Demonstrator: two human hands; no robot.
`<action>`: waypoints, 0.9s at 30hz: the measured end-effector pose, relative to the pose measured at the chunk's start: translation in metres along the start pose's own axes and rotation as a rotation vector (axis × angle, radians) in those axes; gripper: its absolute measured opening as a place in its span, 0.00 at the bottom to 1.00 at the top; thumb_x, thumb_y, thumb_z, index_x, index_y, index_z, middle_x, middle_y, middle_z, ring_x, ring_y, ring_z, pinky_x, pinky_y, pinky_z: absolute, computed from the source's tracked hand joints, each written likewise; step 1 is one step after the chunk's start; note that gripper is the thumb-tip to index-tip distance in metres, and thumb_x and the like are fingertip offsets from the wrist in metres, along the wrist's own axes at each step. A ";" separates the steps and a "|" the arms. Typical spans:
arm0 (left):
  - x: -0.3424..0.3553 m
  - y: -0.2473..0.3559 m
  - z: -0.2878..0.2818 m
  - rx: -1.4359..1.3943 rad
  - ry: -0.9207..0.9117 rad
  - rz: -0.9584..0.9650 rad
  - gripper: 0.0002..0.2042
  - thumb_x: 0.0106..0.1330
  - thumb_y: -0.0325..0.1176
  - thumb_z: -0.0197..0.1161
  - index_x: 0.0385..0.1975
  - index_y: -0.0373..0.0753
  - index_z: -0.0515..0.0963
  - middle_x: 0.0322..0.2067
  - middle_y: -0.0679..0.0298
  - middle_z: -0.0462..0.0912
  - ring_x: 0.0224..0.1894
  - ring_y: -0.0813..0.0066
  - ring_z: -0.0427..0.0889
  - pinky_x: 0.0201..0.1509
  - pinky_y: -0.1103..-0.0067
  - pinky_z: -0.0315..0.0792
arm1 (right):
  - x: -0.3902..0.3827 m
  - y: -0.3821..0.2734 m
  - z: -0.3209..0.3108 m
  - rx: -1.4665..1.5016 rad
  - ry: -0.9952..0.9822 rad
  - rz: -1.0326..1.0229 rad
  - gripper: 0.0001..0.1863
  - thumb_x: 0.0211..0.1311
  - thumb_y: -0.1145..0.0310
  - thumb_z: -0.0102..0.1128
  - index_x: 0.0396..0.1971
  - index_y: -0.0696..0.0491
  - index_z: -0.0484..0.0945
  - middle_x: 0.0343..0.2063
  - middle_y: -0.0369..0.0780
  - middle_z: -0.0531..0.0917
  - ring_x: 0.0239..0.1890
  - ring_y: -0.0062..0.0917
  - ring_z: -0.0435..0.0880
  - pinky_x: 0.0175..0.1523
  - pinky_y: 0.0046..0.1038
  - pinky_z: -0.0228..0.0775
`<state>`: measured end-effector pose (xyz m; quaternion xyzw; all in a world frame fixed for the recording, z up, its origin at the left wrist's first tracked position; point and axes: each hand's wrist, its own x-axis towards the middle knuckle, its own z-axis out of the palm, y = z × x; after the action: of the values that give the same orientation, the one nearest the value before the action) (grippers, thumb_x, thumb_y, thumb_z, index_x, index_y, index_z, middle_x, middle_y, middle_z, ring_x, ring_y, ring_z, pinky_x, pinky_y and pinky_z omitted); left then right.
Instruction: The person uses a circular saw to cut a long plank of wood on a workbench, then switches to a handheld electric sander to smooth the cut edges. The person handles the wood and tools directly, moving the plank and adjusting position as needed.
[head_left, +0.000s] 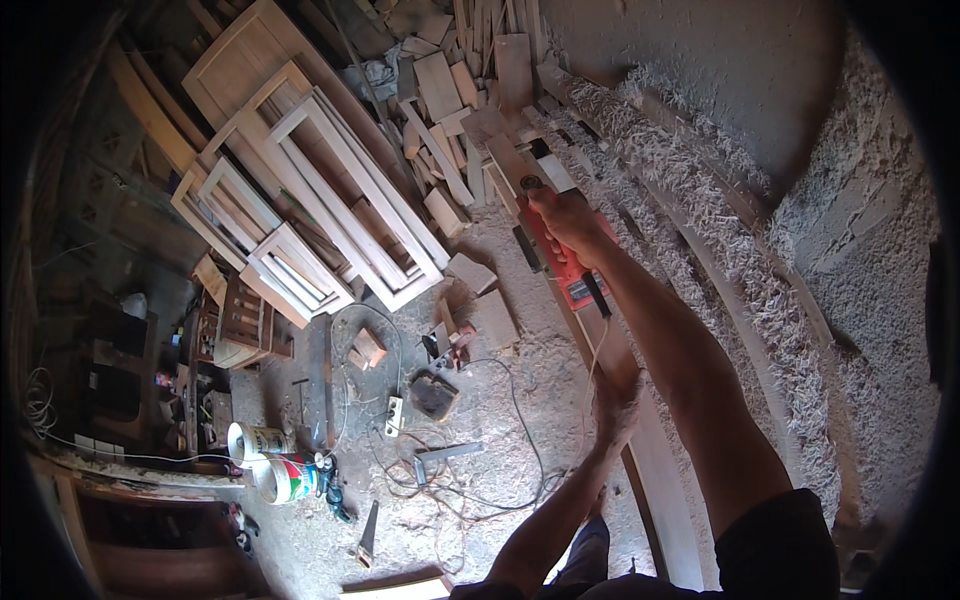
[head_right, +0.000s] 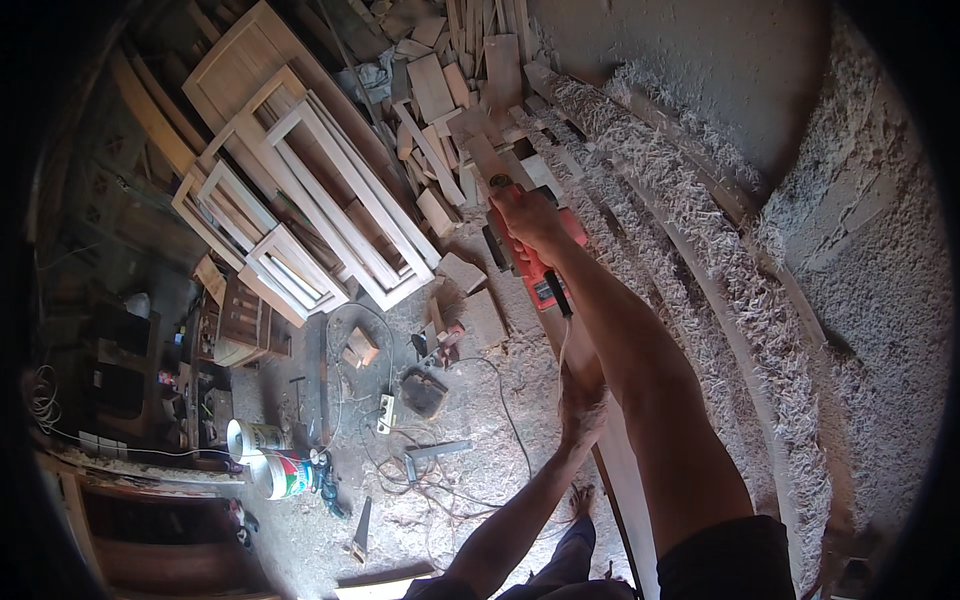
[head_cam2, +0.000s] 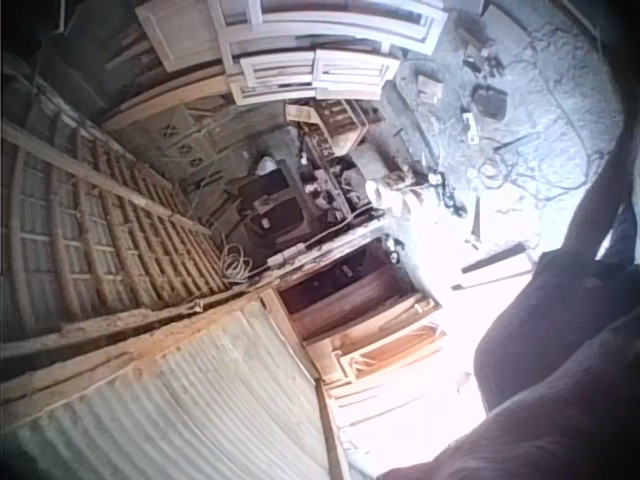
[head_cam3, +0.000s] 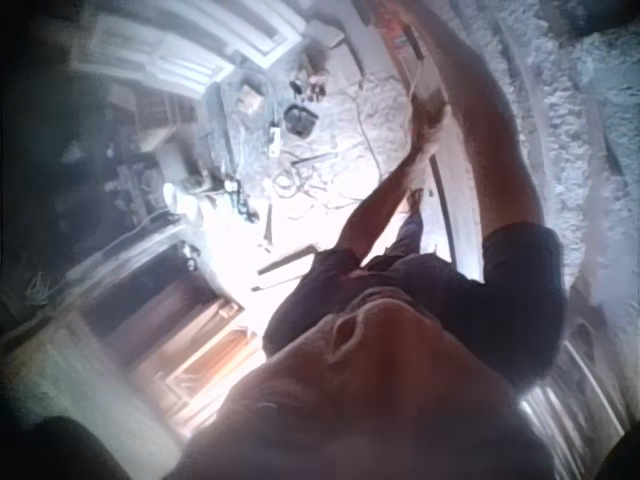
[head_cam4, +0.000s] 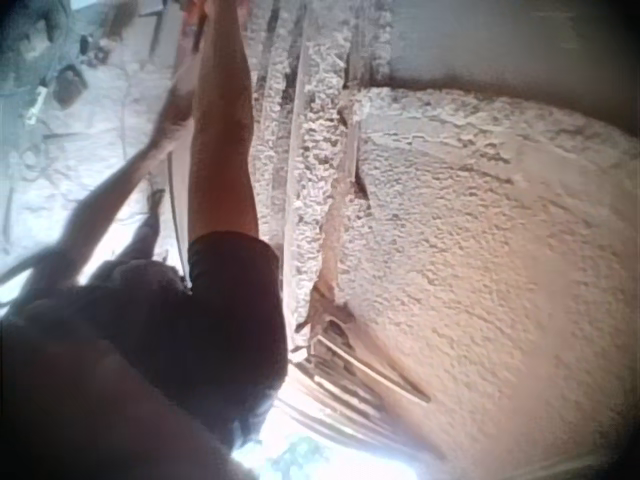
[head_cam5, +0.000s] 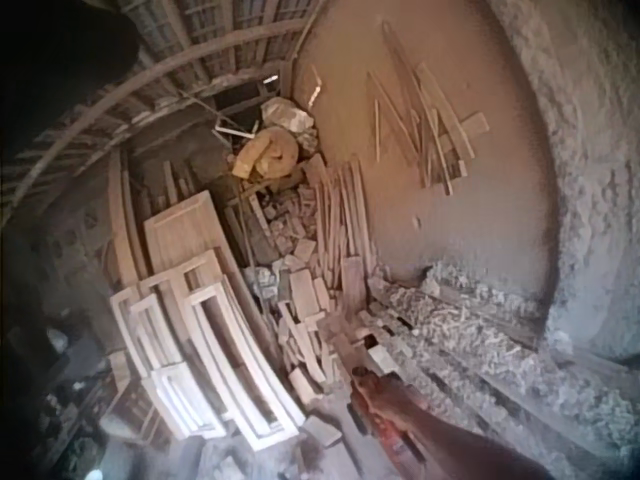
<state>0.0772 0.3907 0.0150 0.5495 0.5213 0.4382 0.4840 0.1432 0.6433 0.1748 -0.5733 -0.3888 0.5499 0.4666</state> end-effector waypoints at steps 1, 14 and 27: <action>0.001 -0.006 0.002 -0.040 -0.032 -0.066 0.46 0.68 0.41 0.71 0.77 0.34 0.47 0.69 0.40 0.65 0.70 0.45 0.68 0.71 0.63 0.65 | 0.009 -0.003 0.000 -0.012 0.009 0.003 0.24 0.72 0.41 0.57 0.35 0.51 0.76 0.16 0.32 0.71 0.11 0.18 0.70 0.15 0.28 0.61; -0.006 -0.013 -0.006 -0.078 -0.038 -0.078 0.41 0.72 0.44 0.68 0.75 0.36 0.49 0.58 0.42 0.76 0.56 0.44 0.81 0.55 0.59 0.76 | 0.155 -0.026 0.020 0.061 0.092 -0.197 0.29 0.69 0.42 0.58 0.24 0.57 0.79 0.17 0.39 0.80 0.18 0.26 0.80 0.24 0.35 0.73; -0.138 -0.049 -0.005 0.196 -0.357 0.350 0.28 0.71 0.36 0.67 0.65 0.35 0.63 0.54 0.49 0.74 0.61 0.58 0.72 0.62 0.65 0.70 | -0.294 0.056 0.023 0.166 -0.022 -0.382 0.30 0.69 0.51 0.68 0.61 0.57 0.75 0.25 0.34 0.81 0.21 0.15 0.79 0.26 0.23 0.71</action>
<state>0.0554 0.2531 -0.0292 0.7441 0.3647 0.3588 0.4297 0.0888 0.3490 0.2003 -0.4427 -0.4486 0.4879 0.6040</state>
